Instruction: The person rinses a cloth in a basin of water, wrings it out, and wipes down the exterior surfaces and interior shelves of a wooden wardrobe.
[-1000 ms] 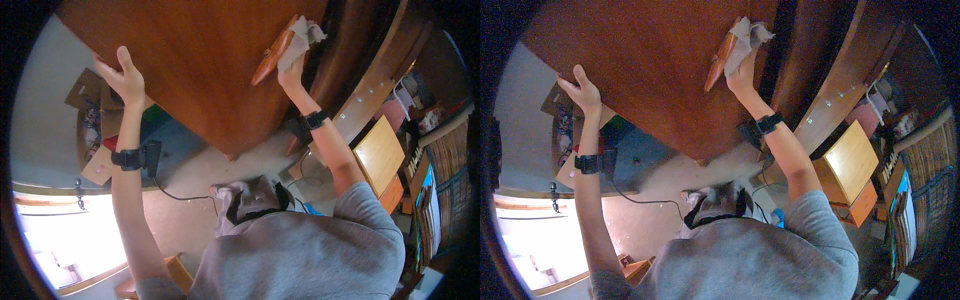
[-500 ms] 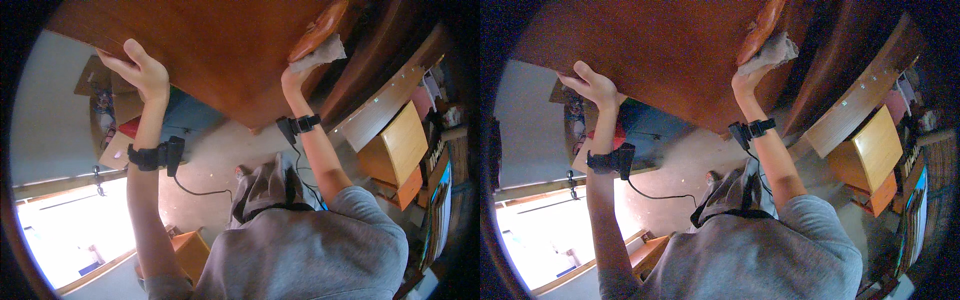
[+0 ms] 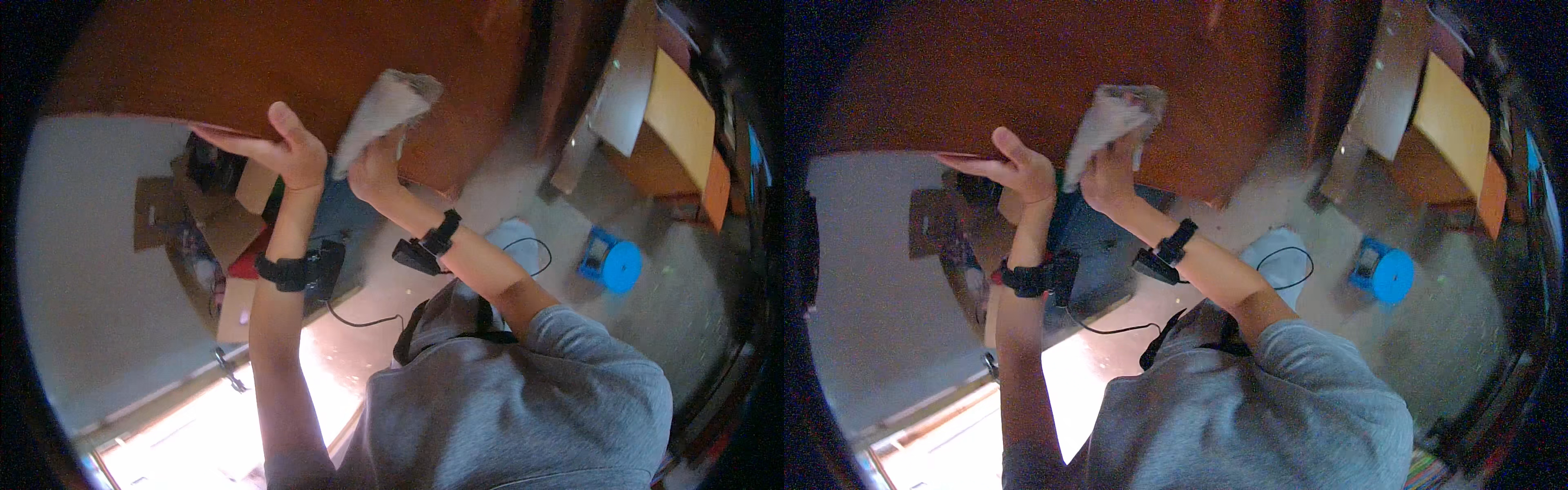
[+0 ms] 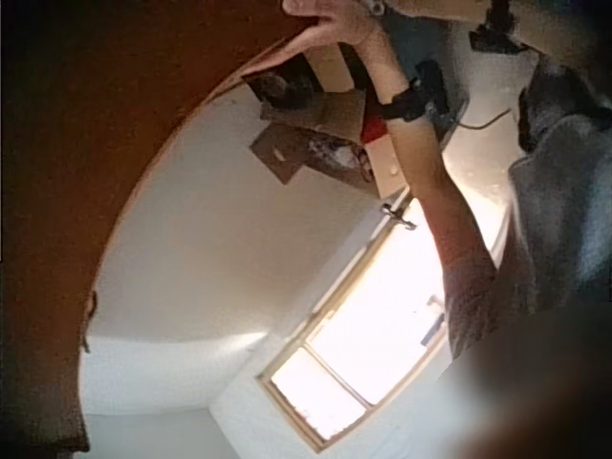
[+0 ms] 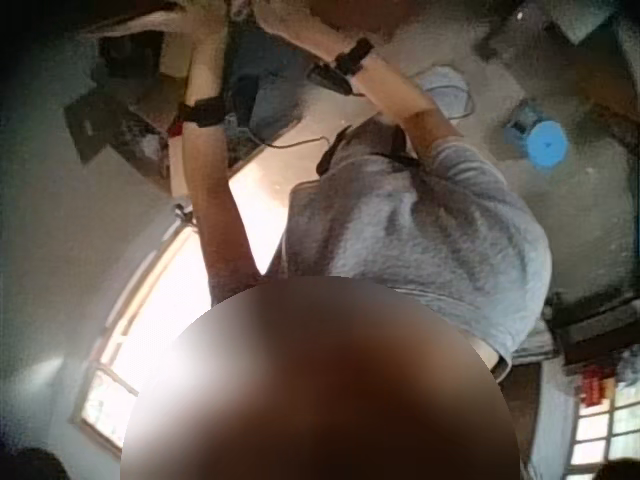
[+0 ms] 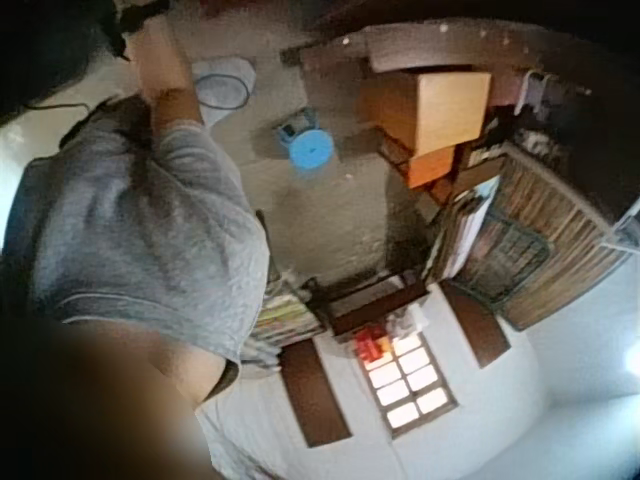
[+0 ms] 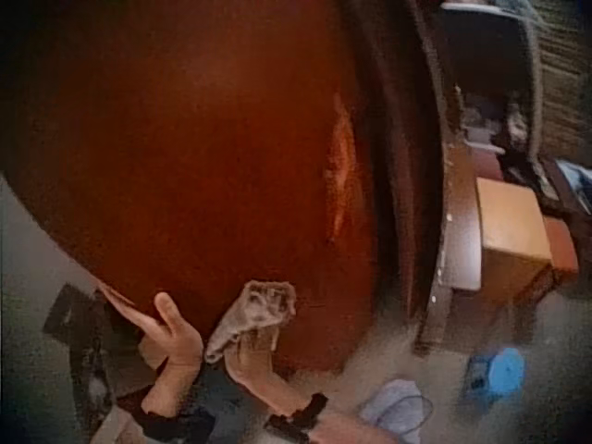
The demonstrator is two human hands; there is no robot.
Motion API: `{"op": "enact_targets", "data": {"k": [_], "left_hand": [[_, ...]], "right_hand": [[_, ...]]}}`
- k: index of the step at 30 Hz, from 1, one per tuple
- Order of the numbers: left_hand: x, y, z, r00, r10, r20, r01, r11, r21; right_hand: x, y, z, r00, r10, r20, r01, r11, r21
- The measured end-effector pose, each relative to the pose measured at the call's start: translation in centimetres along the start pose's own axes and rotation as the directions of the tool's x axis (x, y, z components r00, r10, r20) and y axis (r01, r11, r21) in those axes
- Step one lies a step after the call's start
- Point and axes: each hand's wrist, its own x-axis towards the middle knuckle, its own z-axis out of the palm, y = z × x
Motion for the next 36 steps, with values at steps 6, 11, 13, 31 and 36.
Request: {"op": "enact_targets", "data": {"k": [6,11,13,31,36], "left_hand": [[0.7,-0.2,-0.3,0.996,0.09,0.014,-0.09,0.995,-0.041],[1.0,-0.9,-1.8,0.988,0.147,-0.04,-0.151,0.983,-0.104],[0.9,-1.2,-2.5,0.988,0.145,-0.049,-0.149,0.986,-0.079],[1.1,-2.0,-2.6,0.969,0.224,-0.102,-0.225,0.974,-0.008],[1.1,-2.0,-2.8,0.973,0.211,-0.09,-0.21,0.978,0.017]], "right_hand": [[-2.5,5.8,1.7,0.97,0.23,-0.075,-0.214,0.96,0.179],[-8.0,11.7,5.2,0.666,0.632,-0.396,-0.552,0.775,0.308],[-8.4,12.8,5.9,0.465,0.813,-0.349,-0.543,0.574,0.613],[0.9,2.5,0.8,0.953,0.303,0.028,-0.3,0.951,-0.077],[1.7,2.1,-1.0,0.934,0.172,0.312,0.055,0.796,-0.603]]}}
